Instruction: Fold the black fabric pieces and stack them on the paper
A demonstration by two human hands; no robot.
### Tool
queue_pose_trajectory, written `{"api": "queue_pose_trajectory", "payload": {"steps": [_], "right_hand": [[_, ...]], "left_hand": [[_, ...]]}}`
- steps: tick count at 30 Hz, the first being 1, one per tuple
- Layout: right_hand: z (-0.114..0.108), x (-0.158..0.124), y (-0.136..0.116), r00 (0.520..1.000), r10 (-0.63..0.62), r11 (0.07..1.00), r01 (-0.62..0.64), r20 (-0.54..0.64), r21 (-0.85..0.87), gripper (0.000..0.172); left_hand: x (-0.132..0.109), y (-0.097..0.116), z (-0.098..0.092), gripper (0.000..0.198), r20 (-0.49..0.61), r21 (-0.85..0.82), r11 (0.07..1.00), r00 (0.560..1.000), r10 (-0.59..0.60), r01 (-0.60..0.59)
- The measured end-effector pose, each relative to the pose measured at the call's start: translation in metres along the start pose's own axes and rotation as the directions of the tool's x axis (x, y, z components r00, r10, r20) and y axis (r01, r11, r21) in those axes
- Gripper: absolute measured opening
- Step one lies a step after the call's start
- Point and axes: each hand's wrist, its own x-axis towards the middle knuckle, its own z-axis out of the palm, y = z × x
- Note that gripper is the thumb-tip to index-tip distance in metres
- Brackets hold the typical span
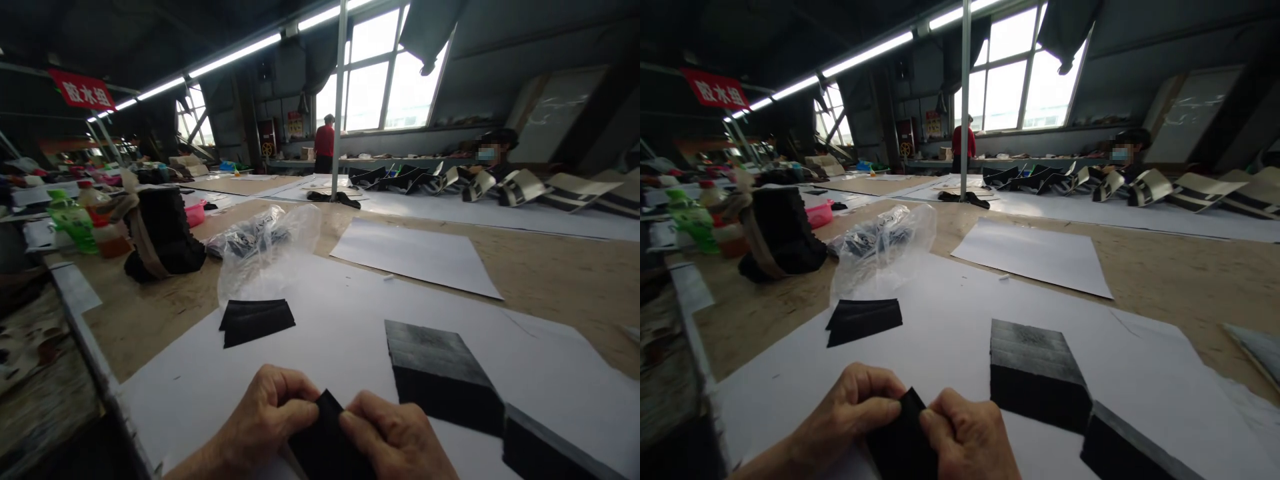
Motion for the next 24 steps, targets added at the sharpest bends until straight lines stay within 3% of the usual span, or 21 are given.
{"api": "queue_pose_trajectory", "payload": {"steps": [6, 11, 18, 24], "right_hand": [[0.006, -0.003, 0.004, 0.988, -0.146, 0.973, 0.134, -0.05, -0.187, 0.026], [-0.003, -0.001, 0.002, 0.998, -0.001, 0.992, 0.01, 0.069, -0.125, 0.024], [-0.019, -0.003, 0.007, 0.984, 0.103, 0.994, -0.108, 0.143, 0.032, 0.023], [-0.014, -0.003, 0.01, 0.996, 0.042, 0.999, -0.044, 0.079, 0.027, 0.024]], "left_hand": [[0.005, 0.0, 0.007, 0.03, -0.03, 0.05, 0.999, 1.0, 0.006, -0.004], [0.002, 0.001, -0.002, 0.029, -0.166, 0.131, 0.989, 0.981, 0.096, -0.075], [-0.009, -0.005, -0.023, 0.038, -0.329, 0.087, 0.996, 0.943, 0.057, -0.03], [-0.014, -0.011, -0.025, 0.04, -0.358, 0.022, 1.0, 0.933, 0.024, -0.017]]}}
